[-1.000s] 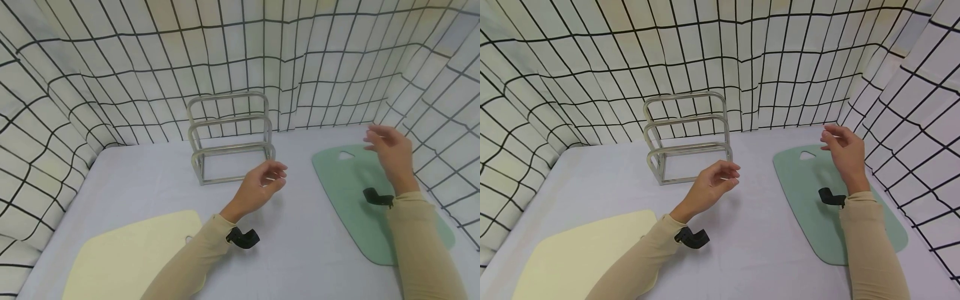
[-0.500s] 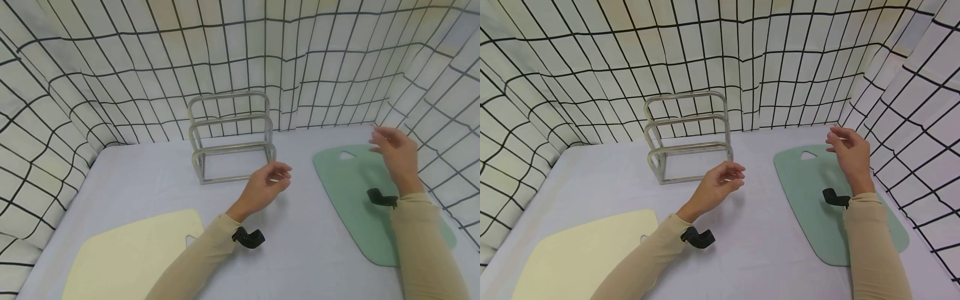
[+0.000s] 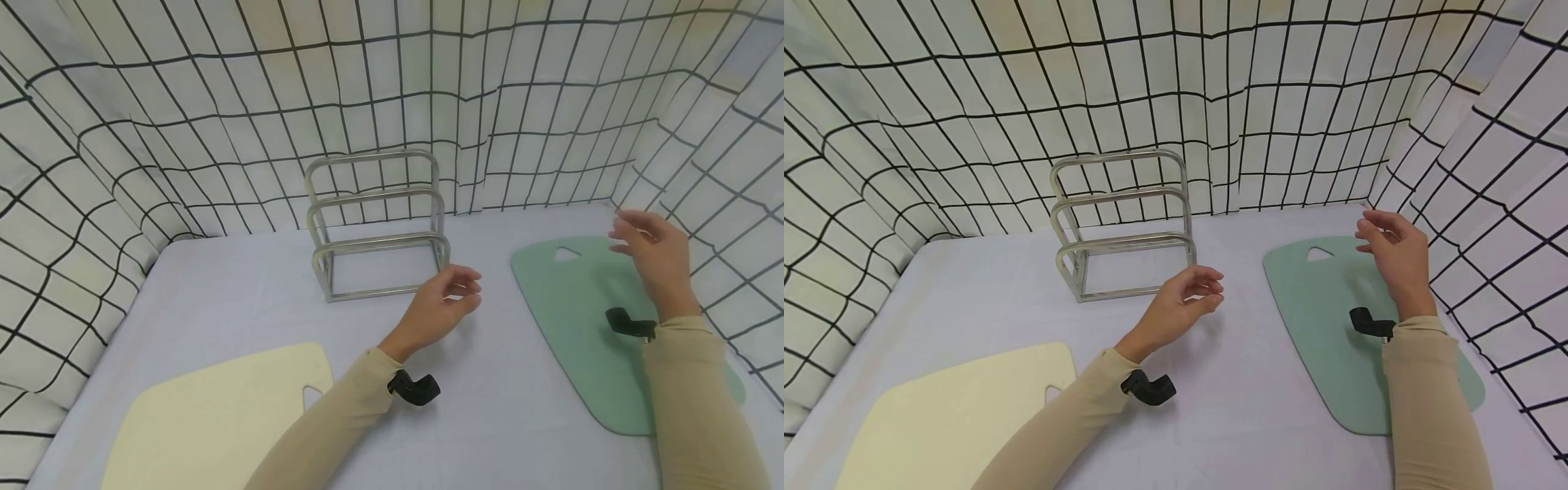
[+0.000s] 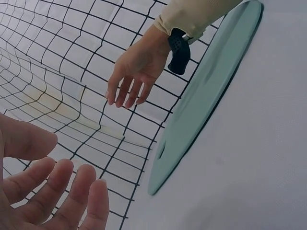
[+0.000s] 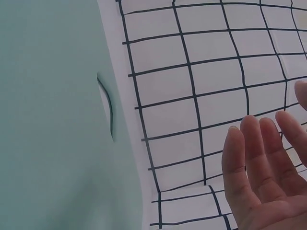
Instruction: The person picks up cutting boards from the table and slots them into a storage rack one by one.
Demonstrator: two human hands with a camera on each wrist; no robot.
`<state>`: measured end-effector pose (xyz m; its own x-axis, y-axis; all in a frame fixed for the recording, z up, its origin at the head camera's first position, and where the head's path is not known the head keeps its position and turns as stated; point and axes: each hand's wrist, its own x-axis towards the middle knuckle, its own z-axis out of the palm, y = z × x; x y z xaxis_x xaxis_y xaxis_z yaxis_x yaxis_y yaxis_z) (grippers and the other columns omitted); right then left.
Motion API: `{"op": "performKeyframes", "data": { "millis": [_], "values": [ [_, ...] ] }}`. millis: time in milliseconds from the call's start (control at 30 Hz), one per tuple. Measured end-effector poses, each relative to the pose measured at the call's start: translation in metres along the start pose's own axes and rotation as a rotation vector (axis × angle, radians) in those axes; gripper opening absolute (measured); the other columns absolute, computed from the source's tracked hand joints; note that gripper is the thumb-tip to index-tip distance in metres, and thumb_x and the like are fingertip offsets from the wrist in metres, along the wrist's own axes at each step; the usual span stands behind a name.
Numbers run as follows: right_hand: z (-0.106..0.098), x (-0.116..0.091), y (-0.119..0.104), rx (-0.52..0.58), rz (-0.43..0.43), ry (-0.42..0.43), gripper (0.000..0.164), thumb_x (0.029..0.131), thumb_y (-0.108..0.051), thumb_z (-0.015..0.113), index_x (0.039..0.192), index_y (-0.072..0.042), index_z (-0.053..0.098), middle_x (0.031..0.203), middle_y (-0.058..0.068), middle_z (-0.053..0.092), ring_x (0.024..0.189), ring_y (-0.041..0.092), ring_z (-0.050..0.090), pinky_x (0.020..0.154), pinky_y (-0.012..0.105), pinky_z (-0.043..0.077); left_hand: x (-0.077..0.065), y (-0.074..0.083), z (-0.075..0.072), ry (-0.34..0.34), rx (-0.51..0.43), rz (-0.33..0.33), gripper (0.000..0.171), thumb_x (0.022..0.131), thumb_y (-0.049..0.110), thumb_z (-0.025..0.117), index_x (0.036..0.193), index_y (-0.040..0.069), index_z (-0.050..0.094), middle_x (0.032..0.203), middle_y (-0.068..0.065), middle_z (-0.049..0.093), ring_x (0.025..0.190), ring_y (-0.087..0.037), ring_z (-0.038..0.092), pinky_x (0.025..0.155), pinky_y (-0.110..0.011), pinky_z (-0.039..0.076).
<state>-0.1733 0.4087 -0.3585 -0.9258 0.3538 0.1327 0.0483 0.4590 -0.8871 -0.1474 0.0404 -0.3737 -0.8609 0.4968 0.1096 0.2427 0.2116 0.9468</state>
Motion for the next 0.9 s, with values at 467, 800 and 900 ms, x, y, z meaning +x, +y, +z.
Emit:
{"op": "performKeyframes", "data": {
  "millis": [467,800,900],
  "values": [
    [-0.006,0.001,0.013,-0.118,0.055,0.004,0.054,0.092,-0.053,0.058,0.139,-0.028,0.05,0.115,-0.02,0.058,0.09,-0.008,0.058,0.08,0.016,0.049,0.005,-0.004,0.007,0.002,0.016,0.009,0.031,0.095,0.019,0.059,0.126,0.021,0.054,0.119,-0.002,0.063,0.111,-0.014,0.064,0.099,-0.03,0.051],
    [-0.012,0.002,0.022,-0.201,0.085,-0.022,0.059,0.09,-0.06,0.054,0.141,-0.033,0.047,0.131,-0.01,0.055,0.09,-0.006,0.057,0.085,0.029,0.044,0.008,-0.005,0.012,-0.013,0.021,-0.031,0.034,0.095,0.023,0.059,0.128,0.026,0.05,0.121,0.0,0.062,0.112,-0.013,0.063,0.094,-0.029,0.052],
    [-0.014,0.002,0.023,-0.234,0.088,-0.028,0.059,0.09,-0.062,0.052,0.142,-0.034,0.045,0.135,-0.003,0.054,0.087,-0.009,0.055,0.088,0.036,0.042,0.01,-0.006,0.015,-0.017,0.017,-0.038,0.035,0.095,0.023,0.059,0.128,0.026,0.05,0.122,-0.003,0.062,0.112,-0.013,0.062,0.091,-0.028,0.053]
  ]
}}
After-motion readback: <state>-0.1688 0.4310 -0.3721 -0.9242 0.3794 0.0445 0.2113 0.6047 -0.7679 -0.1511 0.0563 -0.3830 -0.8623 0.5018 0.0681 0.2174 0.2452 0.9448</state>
